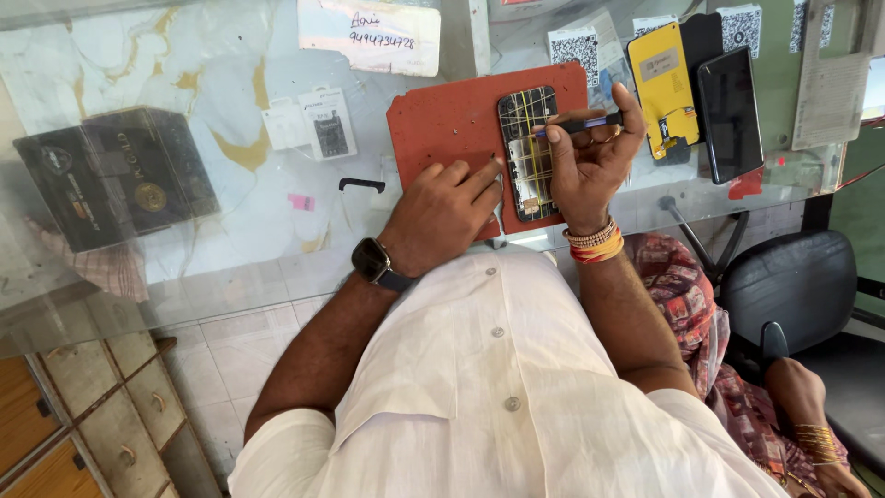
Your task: The person secures a smartphone with rubber bands, then uses a screwdriver to remove screws from the back of the device. The person continues to unscrew and manipulate the phone on a red mat, then picks up a black plastic piece and places it on the phone.
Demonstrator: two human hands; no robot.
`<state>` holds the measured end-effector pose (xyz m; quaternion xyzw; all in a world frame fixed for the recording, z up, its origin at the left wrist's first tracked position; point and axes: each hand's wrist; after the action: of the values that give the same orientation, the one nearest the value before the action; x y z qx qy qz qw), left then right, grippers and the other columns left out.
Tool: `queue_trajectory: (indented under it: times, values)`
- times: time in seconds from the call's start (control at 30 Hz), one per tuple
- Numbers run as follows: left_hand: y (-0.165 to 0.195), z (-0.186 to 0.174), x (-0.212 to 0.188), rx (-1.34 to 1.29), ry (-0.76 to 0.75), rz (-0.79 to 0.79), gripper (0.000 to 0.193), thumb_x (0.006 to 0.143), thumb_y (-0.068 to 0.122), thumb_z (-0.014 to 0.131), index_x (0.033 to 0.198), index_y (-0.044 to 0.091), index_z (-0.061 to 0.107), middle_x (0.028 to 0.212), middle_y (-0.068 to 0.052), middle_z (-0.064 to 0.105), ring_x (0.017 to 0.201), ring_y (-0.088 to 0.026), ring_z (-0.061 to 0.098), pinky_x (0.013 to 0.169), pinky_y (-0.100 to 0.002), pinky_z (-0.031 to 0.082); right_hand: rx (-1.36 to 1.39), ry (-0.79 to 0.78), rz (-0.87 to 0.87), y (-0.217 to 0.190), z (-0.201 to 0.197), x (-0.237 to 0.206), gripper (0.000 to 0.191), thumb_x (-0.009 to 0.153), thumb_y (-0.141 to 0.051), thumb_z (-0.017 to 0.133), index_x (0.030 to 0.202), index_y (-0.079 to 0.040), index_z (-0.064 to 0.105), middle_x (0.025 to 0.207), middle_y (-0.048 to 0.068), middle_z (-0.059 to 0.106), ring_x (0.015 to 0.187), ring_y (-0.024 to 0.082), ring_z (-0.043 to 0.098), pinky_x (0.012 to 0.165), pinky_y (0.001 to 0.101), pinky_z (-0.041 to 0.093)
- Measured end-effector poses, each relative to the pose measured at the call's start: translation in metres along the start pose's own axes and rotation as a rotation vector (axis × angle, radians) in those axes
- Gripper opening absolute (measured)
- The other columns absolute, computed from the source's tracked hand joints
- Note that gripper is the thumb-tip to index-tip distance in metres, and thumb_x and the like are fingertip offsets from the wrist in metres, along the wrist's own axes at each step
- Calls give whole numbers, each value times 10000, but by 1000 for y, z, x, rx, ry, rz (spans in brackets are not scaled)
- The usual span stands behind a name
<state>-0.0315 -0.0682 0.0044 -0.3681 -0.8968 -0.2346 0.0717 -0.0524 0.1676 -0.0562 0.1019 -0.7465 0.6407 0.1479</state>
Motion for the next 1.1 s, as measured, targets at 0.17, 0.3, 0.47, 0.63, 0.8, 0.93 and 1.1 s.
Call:
queue_trajectory:
  times: [0.17, 0.3, 0.47, 0.63, 0.8, 0.93, 1.1]
  values:
    - [4, 5, 5, 30, -31, -20, 211, 935, 156, 615, 1101, 72, 715, 1373, -86, 664, 944, -212, 606, 723, -367, 477, 4, -38, 31, 0, -1, 0, 664, 1137, 91, 663, 1586, -76, 203, 1172, 160, 692, 1020, 180, 745, 899, 273, 632]
    - [5, 7, 7, 23, -62, -33, 199, 929, 166, 624, 1086, 82, 711, 1393, -75, 657, 929, -206, 599, 688, -364, 459, -22, -47, 20, 1, -1, 1, 679, 1137, 85, 659, 1618, -87, 210, 1165, 161, 703, 1011, 183, 755, 880, 268, 633]
    - [4, 11, 7, 17, -58, -45, 201, 945, 172, 624, 1100, 82, 715, 1387, -65, 657, 939, -197, 598, 694, -361, 457, -27, -62, 20, 2, -1, 2, 665, 1141, 76, 669, 1598, -83, 212, 1172, 162, 698, 1012, 179, 742, 870, 263, 633]
    - [4, 13, 6, 11, -66, -50, 195, 948, 172, 625, 1096, 86, 718, 1389, -67, 657, 934, -195, 597, 689, -359, 458, -68, -60, -4, 2, -1, 0, 691, 1136, 73, 666, 1631, -84, 210, 1176, 168, 694, 1023, 178, 737, 881, 271, 635]
    - [4, 14, 6, 8, -64, -51, 200, 944, 182, 629, 1097, 87, 716, 1383, -64, 657, 942, -200, 600, 694, -363, 461, -66, -52, -20, 1, 2, -1, 689, 1136, 80, 660, 1628, -83, 207, 1183, 166, 682, 1033, 184, 745, 893, 279, 649]
    - [3, 13, 6, 1, -75, -55, 209, 937, 187, 634, 1097, 81, 714, 1396, -71, 653, 935, -206, 599, 692, -368, 462, -141, -53, -38, 0, 1, 0, 702, 1111, 93, 672, 1618, -76, 216, 1152, 171, 686, 989, 181, 725, 838, 262, 634]
    - [4, 12, 9, 14, -65, -44, 220, 931, 180, 632, 1109, 77, 710, 1403, -75, 646, 954, -211, 601, 702, -373, 465, -107, -84, -48, -1, -1, 0, 686, 1134, 100, 632, 1624, -78, 186, 1199, 178, 671, 1047, 204, 748, 887, 284, 660]
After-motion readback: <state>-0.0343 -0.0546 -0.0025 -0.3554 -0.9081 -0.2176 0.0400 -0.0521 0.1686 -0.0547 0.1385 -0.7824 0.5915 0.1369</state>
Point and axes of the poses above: each hand's wrist, its own x-axis towards the middle knuckle, its own z-axis out of the palm, y = z × x
